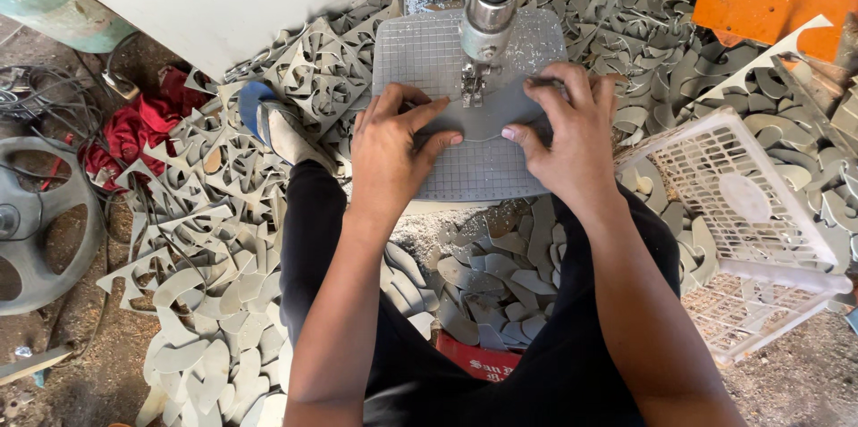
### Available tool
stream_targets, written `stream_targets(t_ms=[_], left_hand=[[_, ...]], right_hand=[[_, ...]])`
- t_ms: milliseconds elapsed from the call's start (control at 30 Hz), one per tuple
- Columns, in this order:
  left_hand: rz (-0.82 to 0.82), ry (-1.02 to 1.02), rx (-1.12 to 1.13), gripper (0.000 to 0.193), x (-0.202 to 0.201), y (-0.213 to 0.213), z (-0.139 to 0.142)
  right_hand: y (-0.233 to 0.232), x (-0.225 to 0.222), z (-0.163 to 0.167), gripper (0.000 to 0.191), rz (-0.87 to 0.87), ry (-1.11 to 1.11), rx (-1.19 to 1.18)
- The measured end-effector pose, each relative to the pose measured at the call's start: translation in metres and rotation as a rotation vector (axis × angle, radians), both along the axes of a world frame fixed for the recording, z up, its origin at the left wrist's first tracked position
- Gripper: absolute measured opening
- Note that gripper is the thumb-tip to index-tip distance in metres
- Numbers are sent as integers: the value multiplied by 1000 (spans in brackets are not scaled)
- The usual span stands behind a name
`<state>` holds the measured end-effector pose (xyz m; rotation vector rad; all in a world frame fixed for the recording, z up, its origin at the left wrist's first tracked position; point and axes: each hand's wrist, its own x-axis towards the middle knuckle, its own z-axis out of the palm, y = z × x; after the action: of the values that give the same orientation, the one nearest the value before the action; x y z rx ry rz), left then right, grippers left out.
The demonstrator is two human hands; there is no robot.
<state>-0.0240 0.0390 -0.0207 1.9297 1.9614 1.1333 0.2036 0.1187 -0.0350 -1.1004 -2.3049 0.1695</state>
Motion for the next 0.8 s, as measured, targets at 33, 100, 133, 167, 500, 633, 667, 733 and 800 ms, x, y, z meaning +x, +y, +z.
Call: stream_targets(t_ms=[33, 100, 133, 167, 500, 633, 667, 733, 800], left_hand=[[-2, 1, 9, 46, -1, 0, 0], [-3, 2, 11, 46, -2, 1, -1], [-3, 1, 5, 46, -2, 2, -1], [-4, 1, -1, 46, -3, 3, -2], [-9, -11, -28, 48, -13, 10, -3], [-9, -44, -1, 47, -15, 13, -5], [-8, -56, 4, 47, -16, 14, -6], [-2, -64, 9, 48, -17, 15, -6], [0, -65, 18, 48, -17, 15, -6]], right_hand=[[0, 0, -1, 49, -1, 1, 8], [-1, -1, -2, 48, -13, -3, 5], [-1, -1, -2, 48, -19, -6, 4], [-1, -2, -2, 48, -22, -14, 12], [-10, -9, 2, 46, -74, -40, -25], [-13, -13, 6, 45, -99, -48, -17], [-15, -14, 7, 45, -105, -52, -29], [-17, -15, 8, 44, -118, -59, -52], [-20, -18, 10, 44, -131, -66, -37]])
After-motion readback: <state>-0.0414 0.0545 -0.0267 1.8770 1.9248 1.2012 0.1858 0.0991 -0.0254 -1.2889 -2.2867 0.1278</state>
